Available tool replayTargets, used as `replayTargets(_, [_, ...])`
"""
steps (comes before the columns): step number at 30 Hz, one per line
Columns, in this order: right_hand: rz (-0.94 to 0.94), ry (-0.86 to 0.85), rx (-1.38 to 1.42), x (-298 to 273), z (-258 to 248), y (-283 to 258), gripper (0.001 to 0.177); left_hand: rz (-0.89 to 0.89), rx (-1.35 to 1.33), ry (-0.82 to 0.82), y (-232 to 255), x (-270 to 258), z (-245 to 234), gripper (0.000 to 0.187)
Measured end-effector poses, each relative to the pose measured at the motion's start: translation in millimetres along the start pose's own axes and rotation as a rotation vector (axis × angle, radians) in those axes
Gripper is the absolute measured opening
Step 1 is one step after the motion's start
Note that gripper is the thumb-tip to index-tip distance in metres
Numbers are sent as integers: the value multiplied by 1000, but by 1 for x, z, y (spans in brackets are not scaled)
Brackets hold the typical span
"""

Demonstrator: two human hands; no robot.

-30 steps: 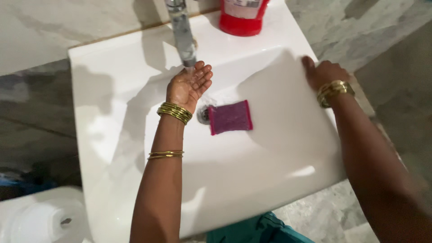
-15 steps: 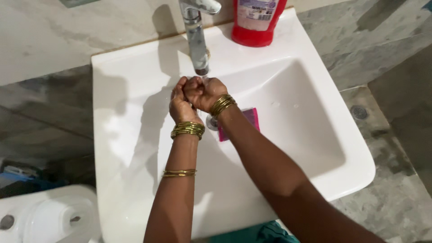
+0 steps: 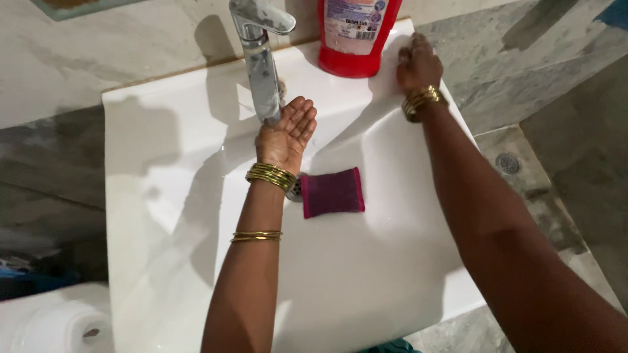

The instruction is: The person scrubs a white bathroom sink using a pink sponge and a red liquid soap bottle. They apply soap, scrub the basin and faucet, rinse the sponge, and wipe the sink surface repeatedly under running water.

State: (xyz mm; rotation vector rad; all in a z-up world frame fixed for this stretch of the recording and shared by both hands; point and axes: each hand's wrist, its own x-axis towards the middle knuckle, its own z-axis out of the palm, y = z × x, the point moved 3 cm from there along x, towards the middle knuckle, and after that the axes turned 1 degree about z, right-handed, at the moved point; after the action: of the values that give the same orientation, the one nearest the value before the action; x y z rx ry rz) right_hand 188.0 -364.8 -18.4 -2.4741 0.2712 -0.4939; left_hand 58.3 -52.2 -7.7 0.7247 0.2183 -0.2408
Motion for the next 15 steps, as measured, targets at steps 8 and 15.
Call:
replayTargets(8, [109,-662,-134,-4,-64,-52,70,40,49,-53,-2,-9,4,44])
replayTargets(15, [451,-776,17,-74,-125,-38,83,15,-49,-42,-12,-16,-1,40])
